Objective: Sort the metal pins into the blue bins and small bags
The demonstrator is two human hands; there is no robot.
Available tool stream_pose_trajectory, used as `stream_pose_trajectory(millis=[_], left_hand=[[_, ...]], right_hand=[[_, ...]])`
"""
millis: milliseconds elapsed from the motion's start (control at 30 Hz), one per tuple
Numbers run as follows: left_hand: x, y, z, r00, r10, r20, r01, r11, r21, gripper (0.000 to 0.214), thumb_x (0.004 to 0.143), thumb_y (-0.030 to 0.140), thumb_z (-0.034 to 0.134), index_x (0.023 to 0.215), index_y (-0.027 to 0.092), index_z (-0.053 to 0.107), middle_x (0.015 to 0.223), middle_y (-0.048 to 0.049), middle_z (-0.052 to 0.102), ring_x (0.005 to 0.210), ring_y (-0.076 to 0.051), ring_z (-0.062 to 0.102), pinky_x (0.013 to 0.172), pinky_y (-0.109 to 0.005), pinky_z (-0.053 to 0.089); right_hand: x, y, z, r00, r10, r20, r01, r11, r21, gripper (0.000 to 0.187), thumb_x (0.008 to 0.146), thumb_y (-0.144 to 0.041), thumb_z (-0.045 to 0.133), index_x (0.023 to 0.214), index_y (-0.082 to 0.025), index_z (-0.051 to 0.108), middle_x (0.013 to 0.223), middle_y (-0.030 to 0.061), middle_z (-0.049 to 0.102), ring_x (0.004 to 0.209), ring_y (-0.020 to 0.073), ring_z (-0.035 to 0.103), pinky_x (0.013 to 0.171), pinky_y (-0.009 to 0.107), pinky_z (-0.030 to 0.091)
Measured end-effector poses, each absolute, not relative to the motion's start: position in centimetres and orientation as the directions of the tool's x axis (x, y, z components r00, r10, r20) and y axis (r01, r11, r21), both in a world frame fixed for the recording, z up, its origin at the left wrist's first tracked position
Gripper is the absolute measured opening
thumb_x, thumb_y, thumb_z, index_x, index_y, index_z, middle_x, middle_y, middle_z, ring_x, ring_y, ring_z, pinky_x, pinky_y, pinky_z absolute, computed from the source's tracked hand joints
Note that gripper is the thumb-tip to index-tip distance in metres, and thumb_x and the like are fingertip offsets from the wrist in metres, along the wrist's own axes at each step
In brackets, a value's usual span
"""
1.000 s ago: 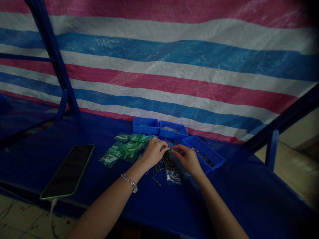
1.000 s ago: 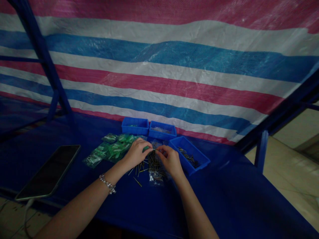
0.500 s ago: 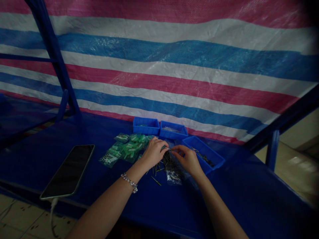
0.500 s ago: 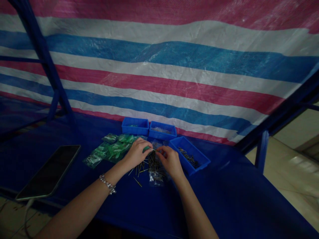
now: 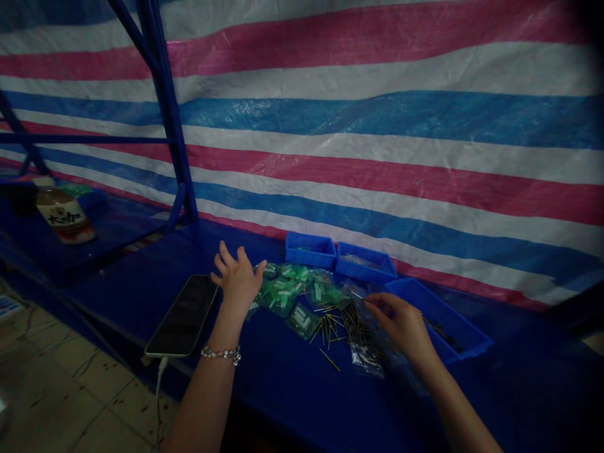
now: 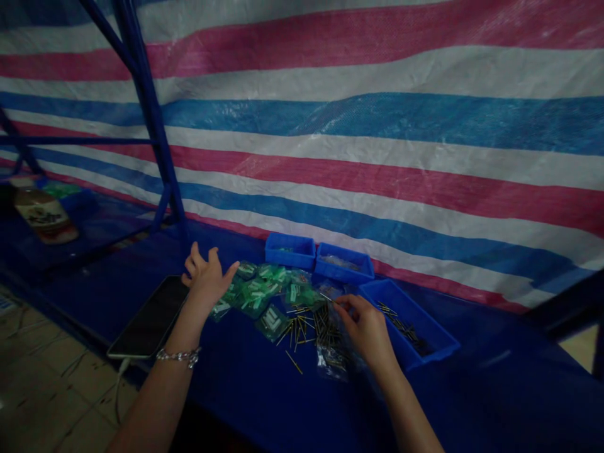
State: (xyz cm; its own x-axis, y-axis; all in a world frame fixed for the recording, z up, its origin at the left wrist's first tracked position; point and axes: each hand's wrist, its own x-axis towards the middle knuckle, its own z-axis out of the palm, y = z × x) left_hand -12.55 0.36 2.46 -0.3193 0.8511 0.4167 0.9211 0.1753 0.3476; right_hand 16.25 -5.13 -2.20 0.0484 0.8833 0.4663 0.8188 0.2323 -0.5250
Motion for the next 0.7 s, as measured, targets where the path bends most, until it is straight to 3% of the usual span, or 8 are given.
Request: stream_pose_trajectory(millis=[267, 433, 567, 700], left_hand=[[-15.1, -0.2, 0.7, -0.419, 0.890, 0.179, 0.856, 0.322, 0.403, 0.056, 0.079, 0.052, 0.037, 0.123, 0.018, 0.034, 0.137, -0.0165, 0.002, 0.121, -0.040, 0.014, 0.083, -0.064, 0.027], [-15.2, -0.4, 0.5, -0.406, 0.892, 0.200, 0.872, 0.313, 0.375, 0.054, 0.079, 0.049, 0.039, 0.122, 0.016, 0.036, 0.136, -0.0182, 0.008, 0.119, -0.040, 0.019, 0.083, -0.062, 0.028], [-12.2, -1.3, 1.5, -0.249, 0.874, 0.417, 0.942, 0.120, 0.313, 0.048, 0.080, 0.042, 0.042, 0.119, 0.014, 0.038, 0.132, -0.0187, 0.015, 0.113, -0.036, 0.027, 0.084, -0.055, 0.031], [-6.9, -1.6, 2.4, 0.135, 0.886, 0.443, 0.907, -0.291, 0.305, 0.037, 0.079, 0.038, 0.047, 0.110, 0.018, 0.044, 0.129, -0.0143, 0.020, 0.109, -0.033, 0.031, 0.083, -0.051, 0.033]], right_hand=[[16.0, -5.1, -2.4, 0.101, 0.873, 0.478, 0.804, 0.210, -0.555, 0.041, 0.073, -0.054, 0.045, 0.080, -0.018, 0.064, 0.064, 0.0039, 0.059, 0.049, 0.0143, 0.048, 0.050, 0.026, 0.040], [15.6, -5.4, -2.1, 0.093, 0.875, 0.474, 0.804, 0.216, -0.555, 0.041, 0.074, -0.053, 0.044, 0.081, -0.018, 0.064, 0.060, 0.0031, 0.057, 0.049, 0.0144, 0.047, 0.051, 0.027, 0.039], [15.8, -5.2, -2.2, 0.067, 0.882, 0.466, 0.812, 0.223, -0.539, 0.034, 0.075, -0.047, 0.047, 0.081, -0.018, 0.063, 0.065, 0.0040, 0.059, 0.053, 0.0151, 0.050, 0.052, 0.027, 0.039], [15.8, -5.1, -2.1, 0.032, 0.878, 0.478, 0.803, 0.262, -0.535, 0.030, 0.076, -0.041, 0.046, 0.080, -0.017, 0.063, 0.070, 0.0052, 0.061, 0.056, 0.0154, 0.051, 0.054, 0.026, 0.039]])
